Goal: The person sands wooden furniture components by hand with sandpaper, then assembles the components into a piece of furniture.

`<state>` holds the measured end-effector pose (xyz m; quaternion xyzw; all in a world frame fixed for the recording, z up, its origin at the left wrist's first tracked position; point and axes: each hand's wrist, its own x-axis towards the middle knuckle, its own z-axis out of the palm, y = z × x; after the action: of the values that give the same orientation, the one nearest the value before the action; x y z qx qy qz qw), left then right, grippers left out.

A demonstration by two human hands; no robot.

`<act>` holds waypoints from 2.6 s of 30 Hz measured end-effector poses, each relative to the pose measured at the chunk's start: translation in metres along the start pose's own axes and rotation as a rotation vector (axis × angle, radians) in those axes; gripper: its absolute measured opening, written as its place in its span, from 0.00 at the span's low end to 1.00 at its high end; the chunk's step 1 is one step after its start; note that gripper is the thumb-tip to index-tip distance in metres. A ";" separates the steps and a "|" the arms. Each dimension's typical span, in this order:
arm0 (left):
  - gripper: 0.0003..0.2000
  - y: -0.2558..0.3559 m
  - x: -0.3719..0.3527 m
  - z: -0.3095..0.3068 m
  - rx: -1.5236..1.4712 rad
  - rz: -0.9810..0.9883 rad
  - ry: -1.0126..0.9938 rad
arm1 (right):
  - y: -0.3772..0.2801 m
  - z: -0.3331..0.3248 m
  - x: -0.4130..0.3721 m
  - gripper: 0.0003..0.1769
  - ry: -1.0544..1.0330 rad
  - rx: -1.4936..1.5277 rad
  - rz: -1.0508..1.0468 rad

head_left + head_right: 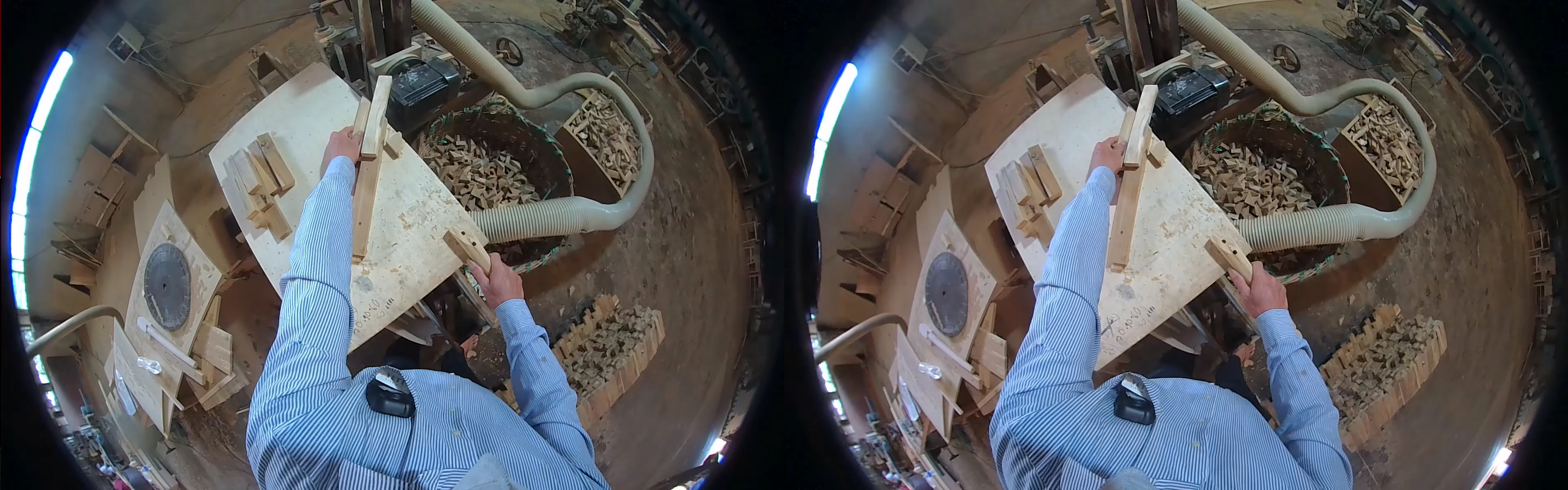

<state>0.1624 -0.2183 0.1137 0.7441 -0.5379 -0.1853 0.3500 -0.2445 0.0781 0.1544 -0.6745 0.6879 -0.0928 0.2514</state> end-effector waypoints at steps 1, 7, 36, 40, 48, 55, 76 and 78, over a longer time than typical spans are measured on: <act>0.23 -0.004 -0.002 0.005 0.040 0.023 0.032 | 0.004 -0.001 -0.004 0.28 0.007 0.002 0.008; 0.25 0.006 -0.043 0.009 0.055 0.013 0.007 | 0.029 -0.001 -0.028 0.29 0.026 -0.032 0.029; 0.19 0.092 -0.206 0.004 0.265 0.156 0.031 | 0.121 -0.014 -0.116 0.26 -0.010 0.081 0.003; 0.18 0.080 -0.209 0.010 0.152 0.122 0.133 | 0.120 -0.014 -0.117 0.26 -0.007 0.084 -0.003; 0.20 0.057 -0.175 0.036 0.030 -0.082 0.052 | 0.120 -0.019 -0.117 0.26 -0.037 0.055 0.004; 0.20 0.059 -0.163 0.037 -0.016 -0.133 0.052 | 0.121 -0.016 -0.112 0.26 -0.057 0.034 0.011; 0.22 0.060 -0.077 0.022 0.020 -0.202 0.127 | 0.063 -0.010 -0.039 0.26 -0.080 0.039 -0.021; 0.21 0.056 -0.063 0.024 0.037 -0.183 0.191 | 0.054 -0.008 -0.029 0.26 -0.030 0.058 -0.044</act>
<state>0.0865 -0.1771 0.1314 0.8106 -0.4354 -0.1349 0.3676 -0.2970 0.1085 0.1418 -0.6833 0.6661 -0.1080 0.2789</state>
